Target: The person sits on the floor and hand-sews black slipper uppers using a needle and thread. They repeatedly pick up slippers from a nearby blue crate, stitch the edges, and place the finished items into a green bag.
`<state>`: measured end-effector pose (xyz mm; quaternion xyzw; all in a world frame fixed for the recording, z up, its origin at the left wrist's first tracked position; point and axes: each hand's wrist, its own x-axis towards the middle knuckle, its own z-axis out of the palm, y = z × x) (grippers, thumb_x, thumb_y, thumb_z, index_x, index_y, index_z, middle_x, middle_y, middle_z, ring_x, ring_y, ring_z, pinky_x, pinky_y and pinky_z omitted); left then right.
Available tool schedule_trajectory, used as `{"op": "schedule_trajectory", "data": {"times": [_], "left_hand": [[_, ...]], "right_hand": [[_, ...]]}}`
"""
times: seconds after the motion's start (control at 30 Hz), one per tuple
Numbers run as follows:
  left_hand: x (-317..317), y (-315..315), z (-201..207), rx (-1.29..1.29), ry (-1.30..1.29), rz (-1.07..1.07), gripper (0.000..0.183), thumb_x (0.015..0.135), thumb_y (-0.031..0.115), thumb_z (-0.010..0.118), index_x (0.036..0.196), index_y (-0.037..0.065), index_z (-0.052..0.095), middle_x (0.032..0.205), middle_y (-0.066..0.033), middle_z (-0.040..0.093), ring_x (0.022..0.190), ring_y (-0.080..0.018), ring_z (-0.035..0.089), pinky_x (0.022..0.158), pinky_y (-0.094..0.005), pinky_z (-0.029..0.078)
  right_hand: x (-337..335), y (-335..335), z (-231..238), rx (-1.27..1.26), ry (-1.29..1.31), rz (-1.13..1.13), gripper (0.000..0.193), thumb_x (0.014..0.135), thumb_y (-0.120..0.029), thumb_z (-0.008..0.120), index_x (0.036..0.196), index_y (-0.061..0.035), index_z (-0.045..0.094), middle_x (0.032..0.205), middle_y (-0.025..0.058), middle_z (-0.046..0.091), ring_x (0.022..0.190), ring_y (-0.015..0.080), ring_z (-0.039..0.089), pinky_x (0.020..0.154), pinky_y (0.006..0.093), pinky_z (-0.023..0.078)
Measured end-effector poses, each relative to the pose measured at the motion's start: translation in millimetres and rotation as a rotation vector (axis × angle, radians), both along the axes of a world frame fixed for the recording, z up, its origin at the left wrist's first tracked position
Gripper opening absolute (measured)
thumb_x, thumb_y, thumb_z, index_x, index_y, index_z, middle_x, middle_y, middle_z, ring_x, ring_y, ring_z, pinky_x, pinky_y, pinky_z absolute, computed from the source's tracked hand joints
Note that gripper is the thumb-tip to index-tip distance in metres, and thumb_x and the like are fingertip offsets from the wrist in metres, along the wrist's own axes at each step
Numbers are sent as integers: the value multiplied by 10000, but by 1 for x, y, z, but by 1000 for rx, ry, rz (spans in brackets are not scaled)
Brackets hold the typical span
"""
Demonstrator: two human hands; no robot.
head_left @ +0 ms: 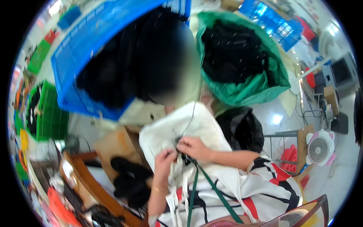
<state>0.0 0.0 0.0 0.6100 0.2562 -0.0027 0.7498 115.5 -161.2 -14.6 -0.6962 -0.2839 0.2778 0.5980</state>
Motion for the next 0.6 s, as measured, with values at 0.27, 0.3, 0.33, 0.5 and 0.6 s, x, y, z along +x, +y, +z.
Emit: {"op": "schedule_trajectory", "data": {"times": [0.27, 0.3, 0.33, 0.5, 0.6], "left_hand": [[-36, 2, -12, 331, -216, -78, 187, 850, 33, 706, 1034, 62, 703, 925, -29, 644, 877, -148, 578, 772, -270, 461], [-41, 0, -12, 451, -276, -88, 197, 835, 36, 723, 1027, 76, 707, 939, -39, 650, 893, -175, 585, 784, -286, 468], [-42, -1, -11, 479, -276, -92, 202, 822, 35, 728, 1018, 80, 707, 947, -44, 652, 902, -196, 586, 792, -299, 472], [-43, 3, -1, 612, -273, -179, 217, 788, 32, 735, 998, 71, 700, 987, -46, 643, 987, -233, 576, 864, -338, 476], [-40, 5, 7, 774, -371, -224, 240, 747, 57, 754, 980, 78, 700, 970, -46, 646, 973, -258, 581, 844, -351, 488]], "right_hand": [[13, -16, 7, 20, 349, 122, 185, 972, -105, 577, 1125, -3, 566, 856, 15, 631, 765, 74, 599, 679, 245, 504], [11, -18, 13, -28, 369, 150, 170, 969, -111, 589, 1097, 1, 586, 845, 16, 639, 755, 75, 606, 661, 249, 506], [14, -18, 19, -91, 383, 246, 157, 964, -120, 600, 1073, -7, 603, 822, 14, 639, 734, 72, 603, 644, 246, 501], [28, -7, 46, -341, 207, 559, 114, 943, -158, 640, 974, -54, 673, 718, 1, 630, 645, 58, 581, 577, 235, 474], [31, -7, 40, -230, 38, 639, 132, 923, -140, 638, 1035, -81, 676, 745, 36, 655, 628, 117, 580, 601, 267, 468]]}}
